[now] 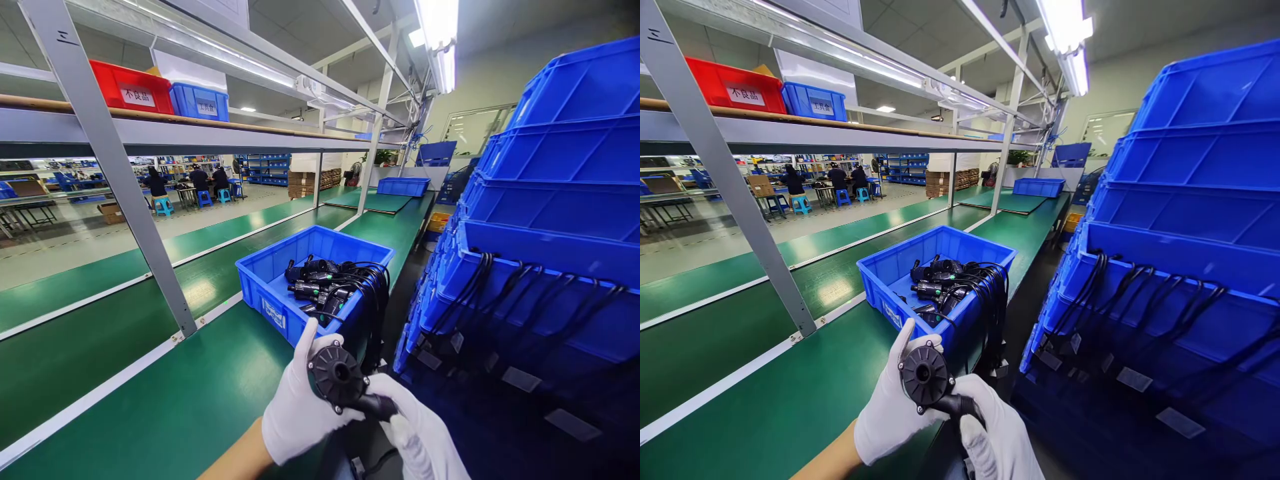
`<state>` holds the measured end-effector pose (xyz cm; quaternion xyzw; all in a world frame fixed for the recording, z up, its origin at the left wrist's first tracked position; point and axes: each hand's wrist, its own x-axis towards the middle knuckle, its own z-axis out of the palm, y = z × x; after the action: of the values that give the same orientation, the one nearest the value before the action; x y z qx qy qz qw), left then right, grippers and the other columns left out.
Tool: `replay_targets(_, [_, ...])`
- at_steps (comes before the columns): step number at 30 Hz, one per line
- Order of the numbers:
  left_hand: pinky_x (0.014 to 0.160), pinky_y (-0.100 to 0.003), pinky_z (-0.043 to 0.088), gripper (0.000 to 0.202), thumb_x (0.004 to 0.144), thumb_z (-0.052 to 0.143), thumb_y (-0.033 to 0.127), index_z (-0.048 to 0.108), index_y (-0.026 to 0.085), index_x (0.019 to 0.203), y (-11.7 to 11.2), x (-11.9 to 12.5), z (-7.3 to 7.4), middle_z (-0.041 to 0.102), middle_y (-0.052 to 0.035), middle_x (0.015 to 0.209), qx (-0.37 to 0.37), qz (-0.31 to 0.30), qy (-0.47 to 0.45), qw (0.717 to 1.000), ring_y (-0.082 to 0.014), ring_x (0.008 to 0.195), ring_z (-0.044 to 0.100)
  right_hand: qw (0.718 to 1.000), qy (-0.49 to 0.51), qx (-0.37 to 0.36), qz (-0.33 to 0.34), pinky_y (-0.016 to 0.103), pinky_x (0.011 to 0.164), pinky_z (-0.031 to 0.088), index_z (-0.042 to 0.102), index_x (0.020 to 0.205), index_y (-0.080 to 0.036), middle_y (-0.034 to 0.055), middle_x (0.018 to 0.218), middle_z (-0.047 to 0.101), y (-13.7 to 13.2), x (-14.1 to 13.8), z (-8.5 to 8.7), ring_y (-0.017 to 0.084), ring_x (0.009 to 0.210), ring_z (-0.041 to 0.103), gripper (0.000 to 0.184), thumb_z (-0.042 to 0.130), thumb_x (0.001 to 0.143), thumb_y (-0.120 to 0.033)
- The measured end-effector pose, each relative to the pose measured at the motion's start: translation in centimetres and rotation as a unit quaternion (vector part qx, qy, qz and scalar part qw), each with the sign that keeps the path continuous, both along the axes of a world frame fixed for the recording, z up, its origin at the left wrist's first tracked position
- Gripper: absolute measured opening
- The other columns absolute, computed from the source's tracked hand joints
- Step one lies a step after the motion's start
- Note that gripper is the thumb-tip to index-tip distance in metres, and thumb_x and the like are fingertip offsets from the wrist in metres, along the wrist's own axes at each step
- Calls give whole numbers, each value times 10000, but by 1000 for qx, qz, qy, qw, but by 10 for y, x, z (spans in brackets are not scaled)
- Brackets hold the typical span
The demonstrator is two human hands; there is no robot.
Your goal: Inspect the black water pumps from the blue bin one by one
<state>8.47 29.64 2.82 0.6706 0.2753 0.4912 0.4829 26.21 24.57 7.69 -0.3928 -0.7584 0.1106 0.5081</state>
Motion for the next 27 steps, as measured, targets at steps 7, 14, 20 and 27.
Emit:
replay_targets(7, [1198, -372, 374, 1300, 745, 893, 541, 32, 99, 1612, 0, -2, 3, 487, -231, 1496, -12, 0, 2, 1000, -266, 1370, 552, 999, 9, -31, 11, 93, 783, 521, 548, 1304, -338, -29, 1077, 723, -6, 0, 1, 87, 928, 721, 299, 308, 1144, -421])
replay_targets(14, [1222, -351, 330, 1287, 754, 879, 571, 50, 81, 1608, 1, -4, 5, 502, -222, 1488, -12, -5, 12, 1000, -253, 1394, 533, 1000, 12, -26, 11, 73, 773, 517, 550, 1298, -341, -35, 1016, 718, -2, 0, 0, 67, 849, 711, 296, 309, 1145, -420])
replay_targets(20, [1226, -361, 336, 1256, 772, 873, 544, 59, 66, 1600, 0, -3, 5, 511, -236, 1472, 4, -2, 12, 1000, -256, 1383, 543, 1000, -12, 11, -13, 40, 749, 506, 551, 1216, -302, -42, 931, 716, 0, -2, 6, 51, 789, 716, 311, 277, 1150, -432])
replay_targets(27, [1223, -340, 346, 1255, 768, 868, 569, 62, 82, 1598, -1, -1, 4, 514, -216, 1474, 10, 0, 7, 1000, -235, 1376, 555, 999, -18, 29, -15, 27, 737, 501, 552, 1186, -287, -41, 890, 709, 0, -4, 12, 46, 786, 723, 320, 271, 1151, -436])
